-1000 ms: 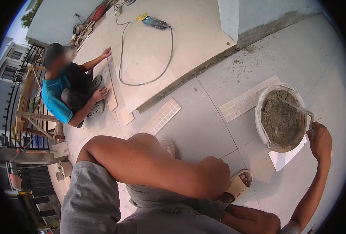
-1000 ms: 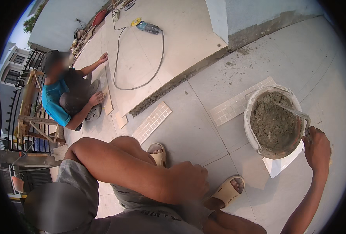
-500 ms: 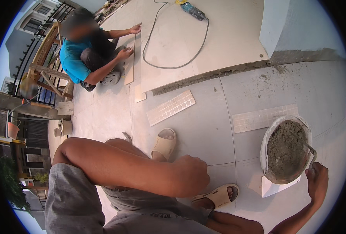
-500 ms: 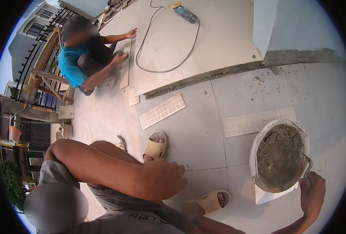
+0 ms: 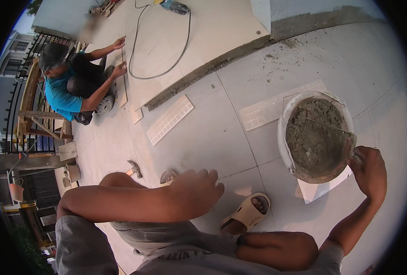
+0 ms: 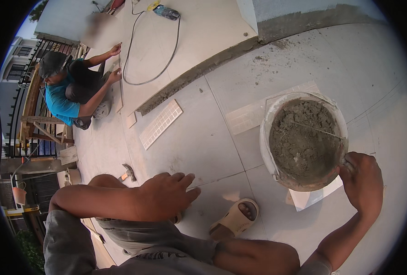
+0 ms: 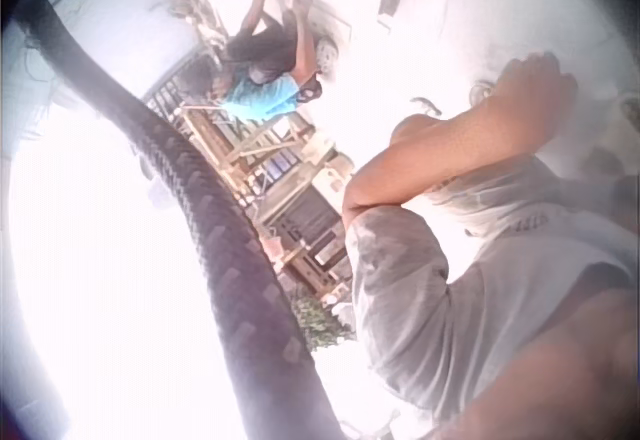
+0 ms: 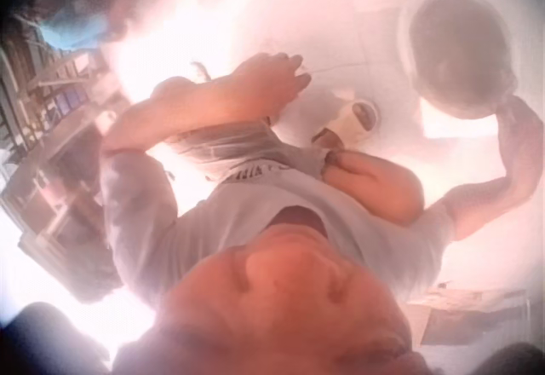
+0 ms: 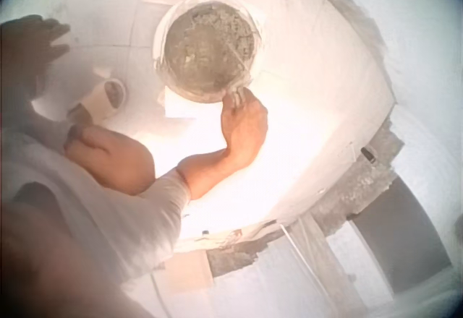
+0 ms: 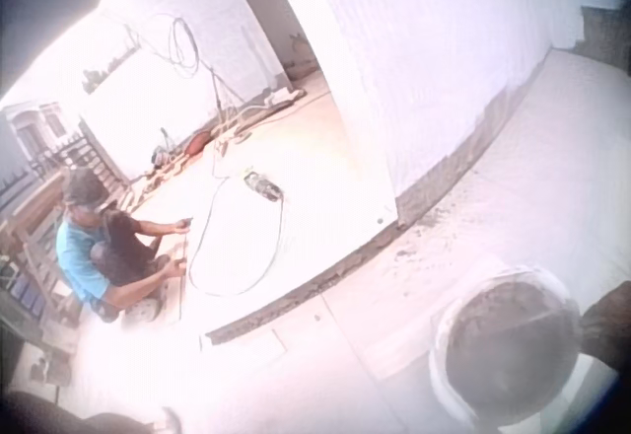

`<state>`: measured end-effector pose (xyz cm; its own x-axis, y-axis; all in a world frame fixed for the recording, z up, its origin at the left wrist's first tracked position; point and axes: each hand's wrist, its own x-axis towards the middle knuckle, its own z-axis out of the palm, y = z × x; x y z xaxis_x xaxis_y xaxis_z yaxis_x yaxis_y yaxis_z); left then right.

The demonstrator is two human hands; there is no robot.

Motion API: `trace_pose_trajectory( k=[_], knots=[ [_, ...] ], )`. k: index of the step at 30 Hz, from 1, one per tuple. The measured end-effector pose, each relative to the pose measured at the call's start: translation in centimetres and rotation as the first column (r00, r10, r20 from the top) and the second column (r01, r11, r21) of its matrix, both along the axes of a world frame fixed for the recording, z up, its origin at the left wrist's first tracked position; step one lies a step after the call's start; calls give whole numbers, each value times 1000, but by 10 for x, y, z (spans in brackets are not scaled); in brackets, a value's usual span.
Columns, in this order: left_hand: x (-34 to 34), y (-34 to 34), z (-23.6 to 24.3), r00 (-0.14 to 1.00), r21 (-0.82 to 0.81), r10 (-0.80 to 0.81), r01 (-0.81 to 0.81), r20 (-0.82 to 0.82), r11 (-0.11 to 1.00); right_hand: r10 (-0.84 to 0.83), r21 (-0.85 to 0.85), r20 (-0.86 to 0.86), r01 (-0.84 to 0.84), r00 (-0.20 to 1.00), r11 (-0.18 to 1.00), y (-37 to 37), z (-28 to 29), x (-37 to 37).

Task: The person walks around a construction site, picks up a tile, and then sits on the floor to apply adhesive from a bucket using a trowel. They spread the adhesive along the edge of the floor and place a tile onto the adhesive.

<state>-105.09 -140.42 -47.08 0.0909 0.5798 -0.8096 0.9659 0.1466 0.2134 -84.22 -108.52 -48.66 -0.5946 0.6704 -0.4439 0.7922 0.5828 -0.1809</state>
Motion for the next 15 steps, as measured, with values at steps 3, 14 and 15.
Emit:
trace_pose_trajectory(
  k=[3,14,15],
  knots=[
    [10,10,-11,991,168,-83,99,-103,981,12,123,-215,15,977,992,-10,-20,36],
    [-11,-69,1,996,125,76,-80,38,989,47,217,-88,-27,995,976,-49,24,2],
    [-15,-75,5,991,144,106,-117,79,983,53,200,-144,-23,988,980,-57,27,-5]
  ],
)
